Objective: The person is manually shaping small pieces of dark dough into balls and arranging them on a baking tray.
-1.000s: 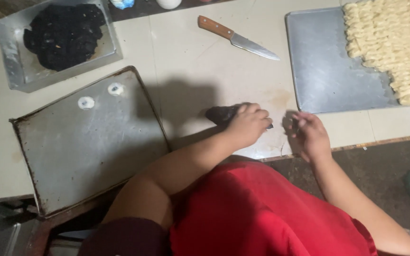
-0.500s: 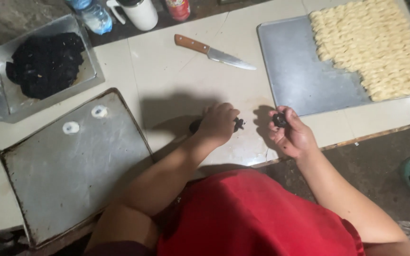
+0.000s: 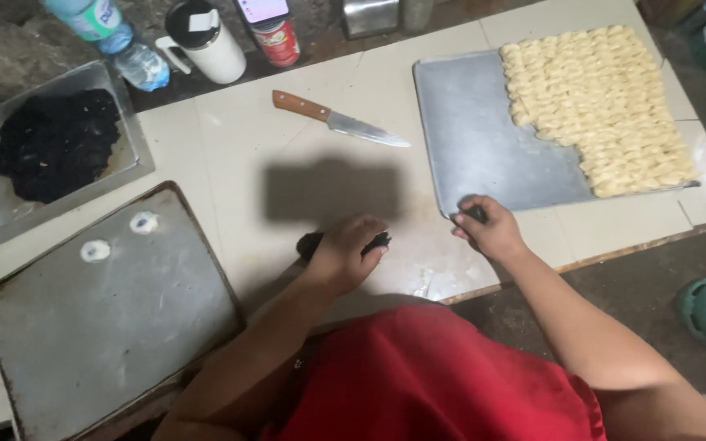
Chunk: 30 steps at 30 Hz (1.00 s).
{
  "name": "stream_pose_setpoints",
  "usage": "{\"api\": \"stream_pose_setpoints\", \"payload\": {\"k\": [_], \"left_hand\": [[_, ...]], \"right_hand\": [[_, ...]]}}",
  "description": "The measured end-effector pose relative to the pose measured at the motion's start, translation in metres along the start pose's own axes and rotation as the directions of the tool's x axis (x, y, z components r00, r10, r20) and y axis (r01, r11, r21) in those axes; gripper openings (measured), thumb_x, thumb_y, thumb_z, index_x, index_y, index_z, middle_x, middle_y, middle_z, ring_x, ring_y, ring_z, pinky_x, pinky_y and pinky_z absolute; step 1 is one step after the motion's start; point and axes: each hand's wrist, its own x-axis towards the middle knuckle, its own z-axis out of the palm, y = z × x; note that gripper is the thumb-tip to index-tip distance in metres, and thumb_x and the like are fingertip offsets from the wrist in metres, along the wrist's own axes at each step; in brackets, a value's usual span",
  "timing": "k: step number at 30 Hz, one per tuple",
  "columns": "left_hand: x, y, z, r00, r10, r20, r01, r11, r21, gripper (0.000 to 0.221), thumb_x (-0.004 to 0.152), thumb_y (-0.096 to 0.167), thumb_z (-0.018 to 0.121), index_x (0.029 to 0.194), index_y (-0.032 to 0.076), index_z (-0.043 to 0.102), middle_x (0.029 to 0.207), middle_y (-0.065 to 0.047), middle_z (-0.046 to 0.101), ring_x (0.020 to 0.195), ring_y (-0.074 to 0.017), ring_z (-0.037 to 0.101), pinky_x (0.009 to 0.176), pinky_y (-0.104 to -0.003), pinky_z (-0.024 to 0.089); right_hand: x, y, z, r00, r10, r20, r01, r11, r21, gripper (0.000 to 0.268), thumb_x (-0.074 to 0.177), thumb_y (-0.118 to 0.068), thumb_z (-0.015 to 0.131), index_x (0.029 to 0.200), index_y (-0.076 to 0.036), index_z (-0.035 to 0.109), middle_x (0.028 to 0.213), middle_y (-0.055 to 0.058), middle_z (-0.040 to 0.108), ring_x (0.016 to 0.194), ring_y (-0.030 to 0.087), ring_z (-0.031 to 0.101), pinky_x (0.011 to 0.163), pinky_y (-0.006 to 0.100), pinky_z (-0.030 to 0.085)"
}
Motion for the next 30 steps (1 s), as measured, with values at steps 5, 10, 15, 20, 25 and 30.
{"api": "stream_pose_setpoints", "payload": {"k": [5, 10, 15, 20, 25, 30], "left_hand": [[0.031, 0.009, 0.029, 0.999, 0.025, -0.039, -0.025, 1.000, -0.004, 0.042, 0.099, 0.035, 0.066, 0.135, 0.014, 0.061, 0.125, -0.013, 0.064, 0.122, -0.0334, 0.062, 0.106, -0.048, 0.048], [0.100, 0.014, 0.066, 0.997, 0.059, 0.046, -0.056, 0.997, -0.052, 0.041, 0.102, 0.039, 0.060, 0.137, 0.016, 0.061, 0.130, -0.014, 0.065, 0.128, -0.0329, 0.061, 0.109, -0.048, 0.047], [0.220, 0.008, 0.155, 0.986, 0.027, 0.164, -0.026, 1.000, -0.011, 0.036, 0.102, 0.027, 0.058, 0.135, 0.013, 0.062, 0.128, -0.014, 0.064, 0.125, -0.0327, 0.063, 0.110, -0.048, 0.048], [0.342, 0.000, 0.211, 0.881, 0.343, -0.326, -0.324, 0.939, 0.112, 0.021, 0.087, 0.026, 0.062, 0.103, 0.013, 0.064, 0.090, -0.014, 0.060, 0.082, -0.0398, 0.060, 0.070, -0.054, 0.050], [0.385, 0.016, 0.205, 0.939, -0.343, 0.012, 0.323, 0.873, -0.366, 0.040, 0.092, 0.047, 0.042, 0.087, 0.008, 0.050, 0.094, -0.024, 0.058, 0.093, -0.0447, 0.059, 0.080, -0.055, 0.042], [0.334, 0.014, 0.176, 0.980, -0.109, -0.164, 0.051, 0.945, -0.322, 0.009, 0.074, 0.023, 0.060, 0.080, 0.020, 0.066, 0.076, 0.000, 0.069, 0.075, -0.0172, 0.063, 0.071, -0.034, 0.049]], "right_hand": [[0.017, 0.001, -0.018, 0.983, 0.027, 0.181, -0.097, 0.918, 0.386, 0.027, 0.096, 0.000, 0.062, 0.122, 0.001, 0.057, 0.106, 0.014, 0.067, 0.078, 0.020, 0.074, 0.067, 0.025, 0.066], [-0.028, -0.004, -0.085, 0.970, 0.071, 0.232, -0.200, 0.775, 0.599, 0.027, 0.105, -0.004, 0.047, 0.127, 0.005, 0.060, 0.126, 0.023, 0.069, 0.108, 0.033, 0.073, 0.089, 0.040, 0.064], [-0.037, 0.067, -0.180, 0.927, -0.162, 0.338, -0.045, 0.846, 0.531, 0.092, 0.105, -0.074, 0.035, 0.095, 0.016, 0.055, 0.034, 0.010, 0.045, 0.010, 0.015, 0.047, 0.009, 0.022, 0.037], [-0.115, 0.062, -0.197, 0.972, -0.117, 0.205, -0.057, 0.727, 0.684, 0.056, 0.100, -0.060, 0.057, 0.089, -0.007, 0.068, 0.082, 0.010, 0.061, 0.051, 0.009, 0.048, 0.039, 0.020, 0.040], [-0.142, 0.086, -0.218, 0.979, 0.131, 0.156, -0.204, 0.637, 0.743, 0.071, 0.100, -0.070, 0.053, 0.100, -0.005, 0.079, 0.125, 0.023, 0.073, 0.087, 0.031, 0.072, 0.070, 0.034, 0.060], [-0.152, 0.093, -0.229, 0.951, 0.310, -0.014, -0.218, 0.700, 0.680, 0.040, 0.092, -0.003, 0.060, 0.132, -0.004, 0.059, 0.135, 0.023, 0.065, 0.112, 0.043, 0.068, 0.084, 0.043, 0.058]]}}
